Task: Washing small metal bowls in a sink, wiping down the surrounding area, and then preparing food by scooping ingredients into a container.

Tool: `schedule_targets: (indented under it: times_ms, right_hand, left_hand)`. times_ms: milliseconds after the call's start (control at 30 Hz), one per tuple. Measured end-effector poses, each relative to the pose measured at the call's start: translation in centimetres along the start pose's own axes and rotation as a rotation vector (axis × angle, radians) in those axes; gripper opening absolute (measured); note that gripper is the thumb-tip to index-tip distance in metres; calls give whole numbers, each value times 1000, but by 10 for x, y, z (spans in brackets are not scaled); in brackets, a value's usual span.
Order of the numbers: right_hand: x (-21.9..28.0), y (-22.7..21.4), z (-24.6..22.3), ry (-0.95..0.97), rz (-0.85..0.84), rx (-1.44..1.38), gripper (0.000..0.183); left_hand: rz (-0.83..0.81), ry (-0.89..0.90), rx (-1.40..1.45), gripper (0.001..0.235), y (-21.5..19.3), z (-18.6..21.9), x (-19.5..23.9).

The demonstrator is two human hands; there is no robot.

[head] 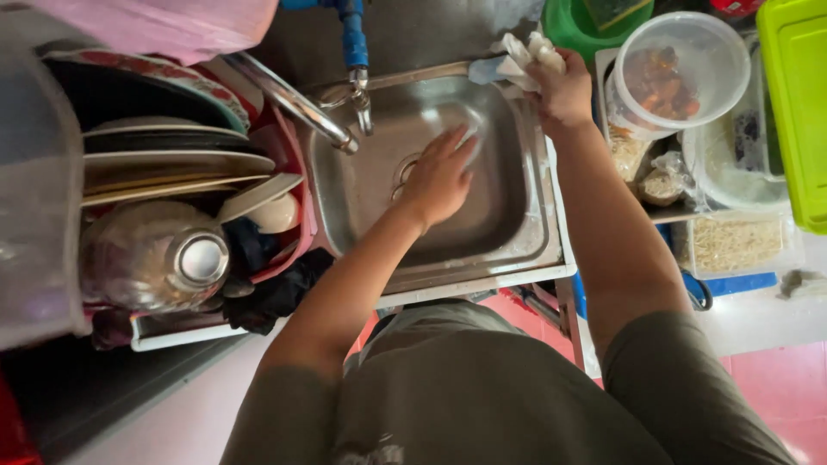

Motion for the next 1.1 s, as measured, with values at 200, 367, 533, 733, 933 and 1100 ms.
schedule_targets:
  times_ms: [200, 367, 533, 733, 933, 1100]
  right_hand:
    - [57, 10, -63, 150, -92, -468, 18]
    - [86, -6, 48, 332, -221, -533, 34]
    - [126, 63, 147, 638, -105, -389, 37]
    - [160, 151, 153, 553, -346, -446, 39]
    - [172, 204, 123, 486, -561, -472, 40]
    - [158, 205, 148, 377, -586, -209, 44]
  left_hand:
    - [-66, -7, -360, 62, 46, -14, -102]
    - [390, 155, 324, 43, 33, -14, -64]
    - [562, 71, 650, 34, 46, -69, -13]
    - [830, -221, -136, 29, -82, -72, 45]
    - [967, 87, -528, 47, -96, -106, 57]
    - [775, -91, -555, 30, -62, -130, 63]
Point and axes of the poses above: each hand's wrist, its own x-axis away from the middle knuckle, its own y-axis out of the palm, z = x × y, the point moved 4 cm from there along -x, towards the middle knuckle, and after that the axes turned 5 degrees about -y, right-handed, at the moved point
